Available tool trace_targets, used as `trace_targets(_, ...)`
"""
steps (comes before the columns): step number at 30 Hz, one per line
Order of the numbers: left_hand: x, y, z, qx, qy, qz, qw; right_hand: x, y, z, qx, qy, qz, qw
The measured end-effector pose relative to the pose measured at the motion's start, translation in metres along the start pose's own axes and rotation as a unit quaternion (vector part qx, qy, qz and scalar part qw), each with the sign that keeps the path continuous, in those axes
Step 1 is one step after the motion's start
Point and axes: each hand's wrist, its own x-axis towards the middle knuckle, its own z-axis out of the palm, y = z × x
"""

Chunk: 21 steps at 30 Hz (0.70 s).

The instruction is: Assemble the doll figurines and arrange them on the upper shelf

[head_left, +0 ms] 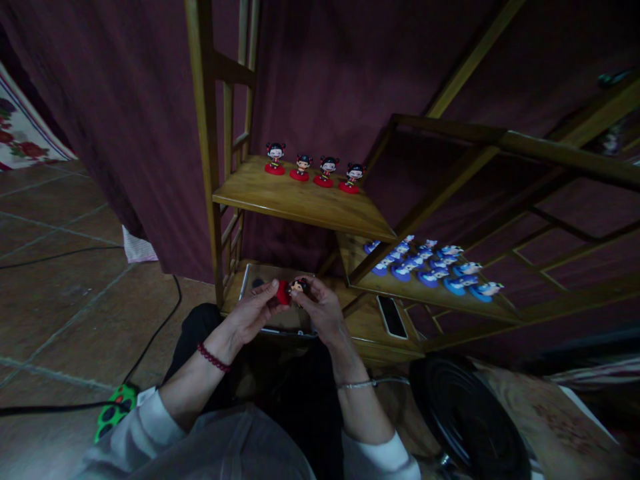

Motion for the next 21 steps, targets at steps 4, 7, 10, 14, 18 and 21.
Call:
trace_targets(4,-0.0015,0.0016,0.0028,0.002,0.016,-0.003,1.0,-0.0005,0.0012,-0.0019,-0.02,-0.01,-0.012,1.0)
trace_targets(7,-0.0017,0.0024,0.004,0.005,0.022,-0.004,1.0,-0.0011,-0.0004,-0.0028,-0.044,-0.017,-0.031,0.998)
trace_targets(10,-0.0016,0.0029,0.0044,0.007,0.018,-0.003,1.0,-0.0018,-0.0029,-0.0032,-0.061,-0.024,-0.049,0.997)
trace_targets(14,-0.0022,0.0026,0.0043,0.008,0.023,-0.01,1.0,-0.0021,-0.0037,-0.0041,-0.075,-0.037,-0.064,0.994)
trace_targets(18,-0.0017,-0.0001,0.0018,0.006,0.011,-0.005,1.0,-0.002,-0.0029,-0.0062,-0.078,-0.051,-0.069,0.993)
trace_targets(21,-0.0009,-0.0018,-0.0005,0.01,-0.004,-0.005,1.0,-0.0021,-0.0035,-0.0079,-0.079,-0.067,-0.069,0.992)
